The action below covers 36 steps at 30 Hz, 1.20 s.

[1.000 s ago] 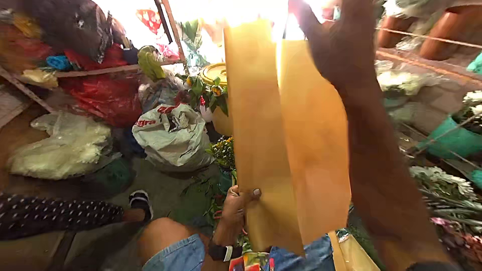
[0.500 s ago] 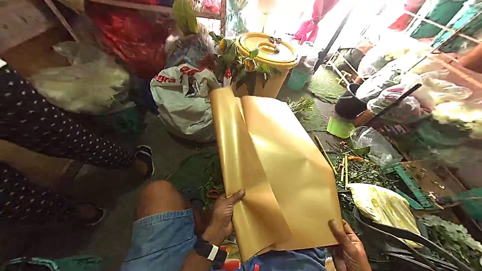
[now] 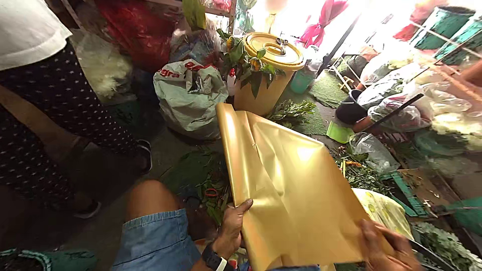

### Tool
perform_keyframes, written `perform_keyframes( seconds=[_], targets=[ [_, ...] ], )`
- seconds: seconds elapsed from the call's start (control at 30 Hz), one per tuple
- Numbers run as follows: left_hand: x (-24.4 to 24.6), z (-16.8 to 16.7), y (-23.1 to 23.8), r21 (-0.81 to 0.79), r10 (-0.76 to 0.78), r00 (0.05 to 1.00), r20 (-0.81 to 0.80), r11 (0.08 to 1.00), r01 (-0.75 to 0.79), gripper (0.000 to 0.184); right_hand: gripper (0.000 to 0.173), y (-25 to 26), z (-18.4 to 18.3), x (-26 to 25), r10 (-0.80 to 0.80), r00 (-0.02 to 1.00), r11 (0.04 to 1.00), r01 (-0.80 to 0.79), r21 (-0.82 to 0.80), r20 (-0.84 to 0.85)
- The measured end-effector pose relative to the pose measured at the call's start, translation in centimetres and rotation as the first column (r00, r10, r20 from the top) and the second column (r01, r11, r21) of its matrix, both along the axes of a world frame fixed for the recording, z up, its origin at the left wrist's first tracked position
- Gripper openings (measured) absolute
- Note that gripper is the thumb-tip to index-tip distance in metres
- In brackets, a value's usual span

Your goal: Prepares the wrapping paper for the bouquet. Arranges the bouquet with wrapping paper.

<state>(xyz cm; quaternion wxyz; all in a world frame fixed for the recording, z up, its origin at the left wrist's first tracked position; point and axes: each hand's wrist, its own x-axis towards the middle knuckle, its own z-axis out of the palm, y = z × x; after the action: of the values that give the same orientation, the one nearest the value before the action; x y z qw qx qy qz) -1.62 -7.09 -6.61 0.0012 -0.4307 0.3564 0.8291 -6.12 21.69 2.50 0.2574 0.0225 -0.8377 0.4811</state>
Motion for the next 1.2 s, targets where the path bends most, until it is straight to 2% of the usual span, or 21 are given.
perform_keyframes(
  seconds=[0.07, 0.13, 0.2, 0.27, 0.4, 0.47, 0.5, 0.6, 0.7, 0.8, 0.87, 0.97, 1.2],
  targets=[
    [0.6, 1.8, 1.1, 0.064, -0.049, 0.998, -0.025, 0.997, 0.05, 0.04, 0.007, 1.8, 3.4, 2.4, 0.046, 0.993, 0.999, -0.047, -0.006, -0.111],
    [1.1, 2.8, 2.7, 0.12, -0.108, 0.994, -0.028, 0.987, 0.111, 0.038, 0.009, 4.5, 5.5, 4.6, 0.0, 0.999, 1.0, -0.001, -0.025, -0.034],
    [1.6, 2.3, 4.4, 0.127, -0.188, 0.982, -0.004, 0.974, 0.187, 0.038, 0.015, 7.6, 5.5, 6.1, -0.113, 0.982, 0.994, 0.113, 0.014, 0.151],
    [2.0, 1.2, 5.9, 0.101, -0.247, 0.969, 0.014, 0.964, 0.244, 0.037, 0.017, 10.0, 4.5, 7.3, -0.223, 0.938, 0.975, 0.211, 0.073, 0.264],
    [2.7, 0.2, 7.6, 0.067, -0.325, 0.945, 0.027, 0.944, 0.323, 0.037, 0.018, 9.3, 5.0, 9.4, -0.34, 0.92, 0.933, 0.305, 0.19, 0.196],
    [2.8, 0.0, 8.1, 0.056, -0.339, 0.94, 0.025, 0.94, 0.337, 0.036, 0.017, 6.7, 6.2, 9.9, -0.267, 0.956, 0.935, 0.228, 0.271, 0.118],
    [2.7, -0.1, 8.3, 0.054, -0.341, 0.94, 0.024, 0.939, 0.339, 0.036, 0.017, 5.3, 6.7, 10.1, -0.181, 0.979, 0.939, 0.143, 0.314, 0.097],
    [2.5, -0.4, 8.9, 0.057, -0.338, 0.941, 0.034, 0.94, 0.336, 0.038, 0.019, 0.0, 6.4, 10.5, 0.093, 0.983, 0.914, -0.147, 0.379, 0.156],
    [2.7, -0.9, 9.2, 0.06, -0.344, 0.938, 0.049, 0.938, 0.341, 0.038, 0.021, -4.2, 2.1, 10.3, 0.263, 0.92, 0.818, -0.373, 0.438, 0.291],
    [3.0, -1.4, 8.9, 0.071, -0.327, 0.945, 0.027, 0.943, 0.325, 0.035, 0.023, -5.9, -2.8, 10.0, 0.362, 0.83, 0.703, -0.542, 0.461, 0.424],
    [3.1, -1.5, 8.5, 0.077, -0.311, 0.95, 0.034, 0.948, 0.308, 0.026, 0.023, -6.3, -5.0, 10.1, 0.408, 0.787, 0.685, -0.599, 0.415, 0.463],
    [3.0, -1.5, 8.0, 0.105, -0.281, 0.959, 0.026, 0.955, 0.277, 0.019, 0.023, -6.5, -6.3, 10.7, 0.437, 0.742, 0.683, -0.642, 0.349, 0.509],
    [2.7, -1.5, 8.1, 0.186, -0.223, 0.971, -0.081, 0.954, 0.234, 0.039, 0.026, -6.5, -7.1, 11.2, 0.407, 0.751, 0.717, -0.615, 0.328, 0.52]
  ],
)
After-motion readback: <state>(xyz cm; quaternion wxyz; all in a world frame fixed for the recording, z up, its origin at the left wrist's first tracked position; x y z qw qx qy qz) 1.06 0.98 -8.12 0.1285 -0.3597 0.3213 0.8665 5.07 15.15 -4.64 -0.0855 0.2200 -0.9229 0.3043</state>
